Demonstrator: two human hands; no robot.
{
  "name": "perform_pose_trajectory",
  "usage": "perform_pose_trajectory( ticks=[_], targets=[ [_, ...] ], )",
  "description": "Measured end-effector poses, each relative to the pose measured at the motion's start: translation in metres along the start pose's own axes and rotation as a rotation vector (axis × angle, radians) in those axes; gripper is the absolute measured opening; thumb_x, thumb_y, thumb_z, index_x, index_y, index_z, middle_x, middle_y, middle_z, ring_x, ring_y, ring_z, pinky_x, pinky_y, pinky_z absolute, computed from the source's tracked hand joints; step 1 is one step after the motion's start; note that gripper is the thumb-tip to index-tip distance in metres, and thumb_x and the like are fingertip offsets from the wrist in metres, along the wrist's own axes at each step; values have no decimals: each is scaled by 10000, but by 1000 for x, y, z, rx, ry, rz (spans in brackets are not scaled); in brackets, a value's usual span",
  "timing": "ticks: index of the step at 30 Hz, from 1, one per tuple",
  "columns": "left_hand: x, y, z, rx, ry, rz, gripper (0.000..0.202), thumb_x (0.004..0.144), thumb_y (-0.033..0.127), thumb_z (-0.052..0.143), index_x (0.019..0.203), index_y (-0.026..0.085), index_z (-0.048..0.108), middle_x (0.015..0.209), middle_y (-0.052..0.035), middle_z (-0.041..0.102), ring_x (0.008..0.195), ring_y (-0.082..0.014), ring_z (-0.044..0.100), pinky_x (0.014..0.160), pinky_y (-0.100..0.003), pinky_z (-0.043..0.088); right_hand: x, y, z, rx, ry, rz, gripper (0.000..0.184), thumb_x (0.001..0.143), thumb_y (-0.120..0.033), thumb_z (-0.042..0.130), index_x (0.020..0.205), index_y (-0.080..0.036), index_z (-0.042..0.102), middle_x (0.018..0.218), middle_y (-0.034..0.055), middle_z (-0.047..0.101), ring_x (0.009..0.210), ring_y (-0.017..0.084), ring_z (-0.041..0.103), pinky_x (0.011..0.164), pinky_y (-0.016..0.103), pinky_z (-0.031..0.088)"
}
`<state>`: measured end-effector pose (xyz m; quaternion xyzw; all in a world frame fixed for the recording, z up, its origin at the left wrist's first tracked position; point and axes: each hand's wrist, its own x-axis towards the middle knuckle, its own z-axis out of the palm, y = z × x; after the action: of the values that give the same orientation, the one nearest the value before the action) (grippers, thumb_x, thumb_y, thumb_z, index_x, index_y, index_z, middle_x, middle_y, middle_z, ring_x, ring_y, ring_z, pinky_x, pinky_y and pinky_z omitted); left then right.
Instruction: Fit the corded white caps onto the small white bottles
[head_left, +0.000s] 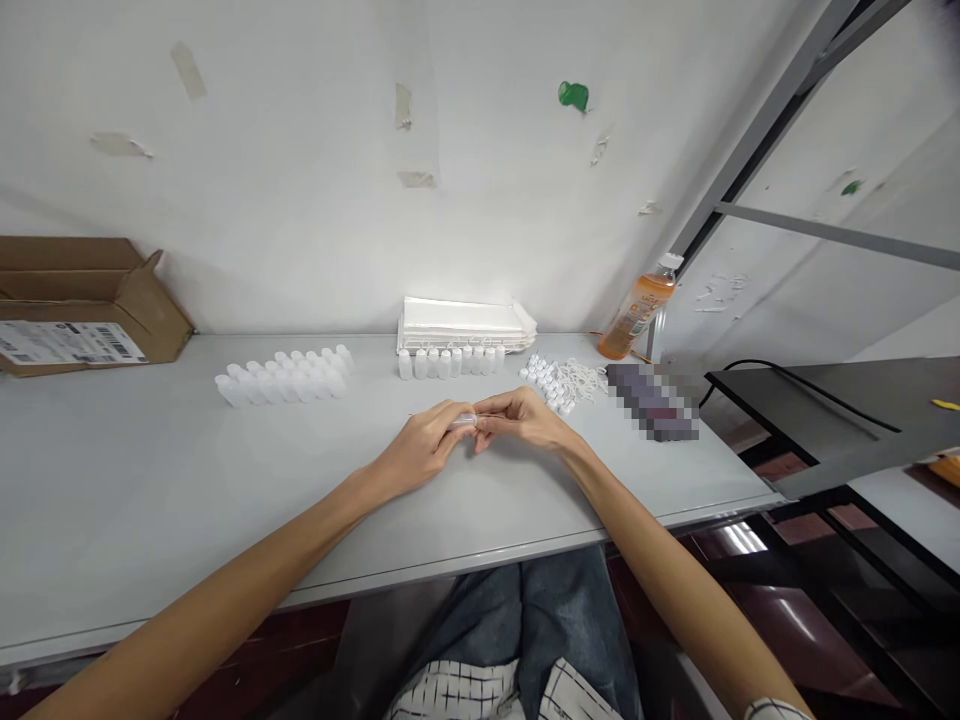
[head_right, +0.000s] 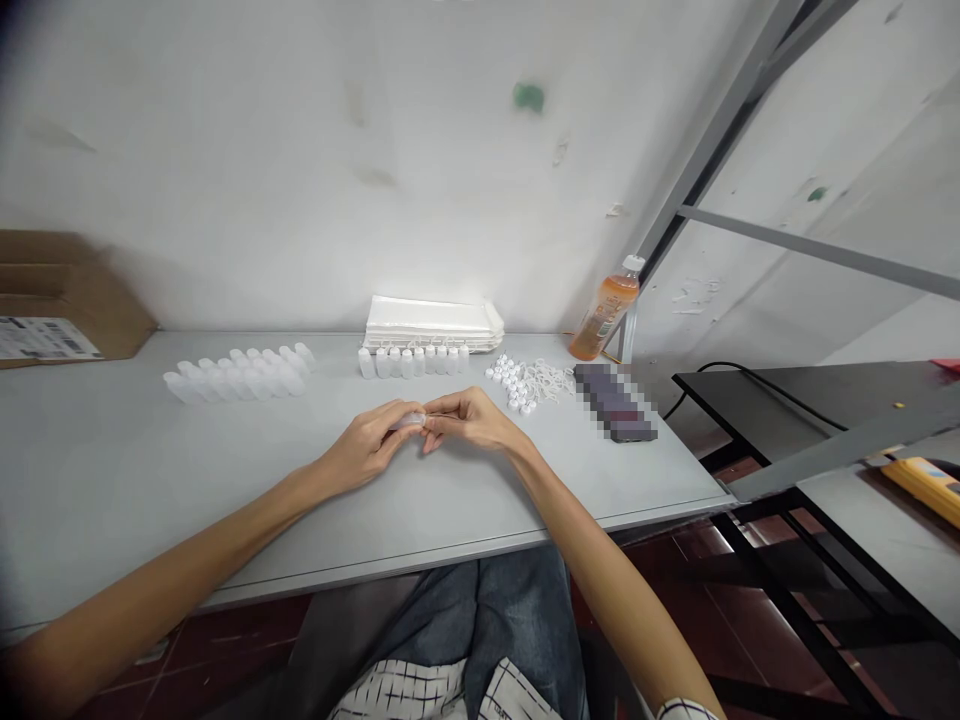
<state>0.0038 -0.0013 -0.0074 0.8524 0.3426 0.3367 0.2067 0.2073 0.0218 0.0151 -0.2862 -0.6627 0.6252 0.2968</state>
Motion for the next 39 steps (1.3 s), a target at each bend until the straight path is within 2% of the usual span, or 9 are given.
perform_pose_trajectory(
  ticks=[9,14,17,20,22,27,32,36,39],
  targets=[
    [-2,4,-1,164,31,66,285,975,273,320,1138,163,526,857,-54,579,674,-142,543,643,-265,447,-1,-3,2,27,28,-34,473,751,-450,720,1077,-107,710,836,98,723,748,212,697,787,393,565],
    [3,10,-3,-16,114,-43,255,973,309,348,1057,184,554,923,-46,633,787,-150,588,726,-263,455,-1,-9,5,-12,94,-78,415,783,-443,690,1060,-136,721,843,81,715,716,198,697,752,379,572],
    [6,13,-4,-125,147,-156,277,967,365,367,972,179,571,786,-7,626,653,-122,544,630,-237,424,0,-9,8,-3,134,-81,417,797,-443,675,1089,-147,709,787,61,701,680,188,699,725,373,580],
    [7,13,-4,-230,141,-292,340,954,442,376,846,172,552,561,48,470,473,-86,392,487,-218,322,1,-9,10,7,138,-66,444,790,-438,683,1125,-147,692,757,57,695,669,192,701,711,386,587],
    [7,12,-3,-294,136,-348,383,940,487,384,762,172,511,513,64,373,444,-76,330,454,-216,278,1,-9,11,3,121,-59,448,782,-435,691,1113,-133,697,759,66,696,668,199,701,705,397,588],
    [8,9,-3,-403,112,-386,422,907,533,427,707,166,489,514,62,331,455,-70,309,449,-216,265,-2,-12,10,3,75,-63,417,782,-408,696,1082,-118,713,786,78,702,684,204,704,698,382,592],
    [10,10,-3,-594,76,-435,449,896,548,444,708,146,518,522,59,322,453,-63,297,447,-217,265,-3,-14,11,5,89,-63,417,749,-400,727,1060,-123,720,771,73,706,665,193,699,650,347,594],
    [11,9,-2,-699,64,-476,457,871,559,486,718,132,550,543,55,337,438,-48,239,418,-210,227,-2,-14,12,-4,90,-55,381,744,-389,732,1014,-122,731,770,71,709,657,188,699,634,330,594],
    [12,9,-2,-728,24,-507,478,867,567,485,696,128,563,516,67,288,426,-42,204,414,-207,215,-2,-12,11,-4,72,-43,349,744,-383,730,963,-111,737,783,81,712,657,193,704,639,329,594]
  ],
)
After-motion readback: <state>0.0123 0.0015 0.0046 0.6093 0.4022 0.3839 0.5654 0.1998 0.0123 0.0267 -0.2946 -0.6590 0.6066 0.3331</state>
